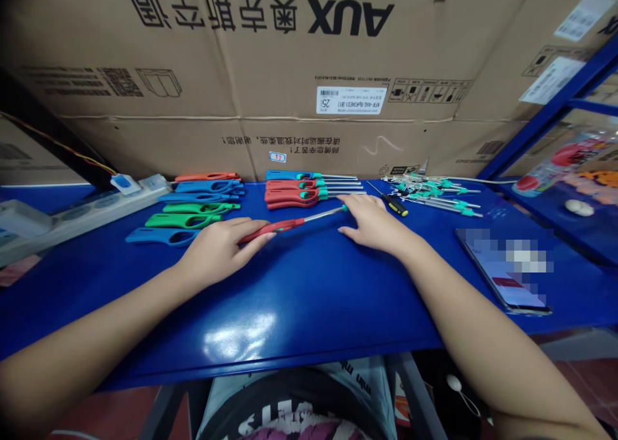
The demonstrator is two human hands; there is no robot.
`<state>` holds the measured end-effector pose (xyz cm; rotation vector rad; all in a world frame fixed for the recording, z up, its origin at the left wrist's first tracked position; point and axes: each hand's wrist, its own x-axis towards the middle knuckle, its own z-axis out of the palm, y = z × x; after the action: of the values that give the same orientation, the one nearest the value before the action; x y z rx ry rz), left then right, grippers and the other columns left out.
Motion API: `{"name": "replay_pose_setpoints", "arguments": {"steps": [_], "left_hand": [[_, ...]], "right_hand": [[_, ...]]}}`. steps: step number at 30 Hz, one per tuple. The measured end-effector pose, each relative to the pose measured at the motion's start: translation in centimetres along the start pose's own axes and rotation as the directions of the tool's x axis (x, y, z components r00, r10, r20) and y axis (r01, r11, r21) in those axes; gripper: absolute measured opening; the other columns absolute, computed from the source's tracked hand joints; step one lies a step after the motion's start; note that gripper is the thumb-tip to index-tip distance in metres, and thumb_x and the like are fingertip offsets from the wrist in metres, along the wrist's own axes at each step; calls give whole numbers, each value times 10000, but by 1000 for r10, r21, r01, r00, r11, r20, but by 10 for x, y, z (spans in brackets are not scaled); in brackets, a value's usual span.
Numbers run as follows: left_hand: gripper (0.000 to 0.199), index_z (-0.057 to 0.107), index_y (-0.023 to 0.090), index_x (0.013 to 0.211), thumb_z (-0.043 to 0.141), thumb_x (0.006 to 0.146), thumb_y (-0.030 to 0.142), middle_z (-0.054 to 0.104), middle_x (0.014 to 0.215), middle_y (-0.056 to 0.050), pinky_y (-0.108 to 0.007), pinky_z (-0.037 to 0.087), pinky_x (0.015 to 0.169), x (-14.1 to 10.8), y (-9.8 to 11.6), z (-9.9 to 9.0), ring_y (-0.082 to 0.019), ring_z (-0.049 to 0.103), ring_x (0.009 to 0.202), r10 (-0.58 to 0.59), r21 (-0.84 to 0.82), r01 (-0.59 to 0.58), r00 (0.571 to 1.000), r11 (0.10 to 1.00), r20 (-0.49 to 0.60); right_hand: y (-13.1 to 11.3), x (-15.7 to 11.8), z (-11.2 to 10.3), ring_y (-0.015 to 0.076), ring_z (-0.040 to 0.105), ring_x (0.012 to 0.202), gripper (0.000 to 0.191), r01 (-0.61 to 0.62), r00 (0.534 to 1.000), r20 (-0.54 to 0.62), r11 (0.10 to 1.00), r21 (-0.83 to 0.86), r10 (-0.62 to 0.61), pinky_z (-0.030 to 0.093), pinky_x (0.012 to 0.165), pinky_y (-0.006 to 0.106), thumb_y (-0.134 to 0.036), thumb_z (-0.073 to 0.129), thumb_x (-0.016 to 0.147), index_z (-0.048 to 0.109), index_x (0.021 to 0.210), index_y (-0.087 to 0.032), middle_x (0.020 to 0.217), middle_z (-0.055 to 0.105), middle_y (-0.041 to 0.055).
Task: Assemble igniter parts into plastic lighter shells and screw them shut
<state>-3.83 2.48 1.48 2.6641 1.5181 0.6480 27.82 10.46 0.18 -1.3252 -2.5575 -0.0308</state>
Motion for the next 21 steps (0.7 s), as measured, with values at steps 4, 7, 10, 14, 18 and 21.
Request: {"name": "replay_pose_setpoints", "arguments": {"steps": [4, 7, 10, 14, 18, 21], "left_hand": [[348, 732, 214, 1130, 470, 1035, 422, 753, 987, -62, -270, 495, 700, 0, -1, 2, -209, 715, 871, -7, -5, 7, 1000, 1000, -9], [354, 731, 212, 1135, 469, 1035, 427, 754, 1001, -63, -279, 502, 721, 0, -3, 3, -215, 717, 886, -4, -7, 4, 1000, 1000, -15], [356, 734, 204, 1129, 473, 1032, 427, 751, 995, -65, -293, 507, 740, 0, -4, 2, -219, 716, 880, 3, -14, -4, 1000, 1000, -21], [365, 735, 193, 1125, 468, 1033, 424, 745, 965, -69, -296, 506, 728, -1, -3, 0, -214, 707, 850, 31, -39, -32, 999, 999, -10], [366, 727, 189, 1126, 465, 1034, 428, 743, 951, -70, -291, 500, 711, -3, 1, 3, -208, 699, 830, 88, -72, -86, 996, 994, 25], [360, 723, 187, 1112, 467, 1033, 427, 739, 910, -63, -283, 493, 689, -6, 6, 9, -199, 689, 788, 119, -113, -112, 991, 987, 60]], "right_hand": [[15, 6, 2, 329, 659, 1133, 273, 19, 999, -45, 999, 26, -17, 376, 1081, 590, -277, 580, 918, 703, 1134, -164, 1158, 741, 142], [14, 6, -2, 300, 680, 1052, 208, 98, 990, -105, 995, -4, -98, 319, 1105, 599, -262, 562, 937, 733, 1029, -187, 1048, 769, 108], [14, 5, -9, 274, 665, 1028, 197, 205, 972, -115, 979, -10, -205, 358, 1065, 535, -262, 553, 954, 734, 1005, -204, 1032, 766, 92], [14, 5, -13, 259, 650, 981, 191, 276, 958, -85, 961, 27, -273, 409, 972, 471, -261, 561, 965, 734, 1017, -196, 1005, 758, 96], [-6, 4, -8, 224, 644, 975, 211, 389, 920, -30, 898, 208, -392, 441, 927, 402, -254, 545, 991, 719, 1079, -175, 1021, 751, 98], [-31, 0, -1, 219, 629, 972, 245, 428, 896, 12, 869, 247, -444, 440, 905, 384, -265, 504, 1020, 701, 1125, -163, 1015, 737, 109]]}}
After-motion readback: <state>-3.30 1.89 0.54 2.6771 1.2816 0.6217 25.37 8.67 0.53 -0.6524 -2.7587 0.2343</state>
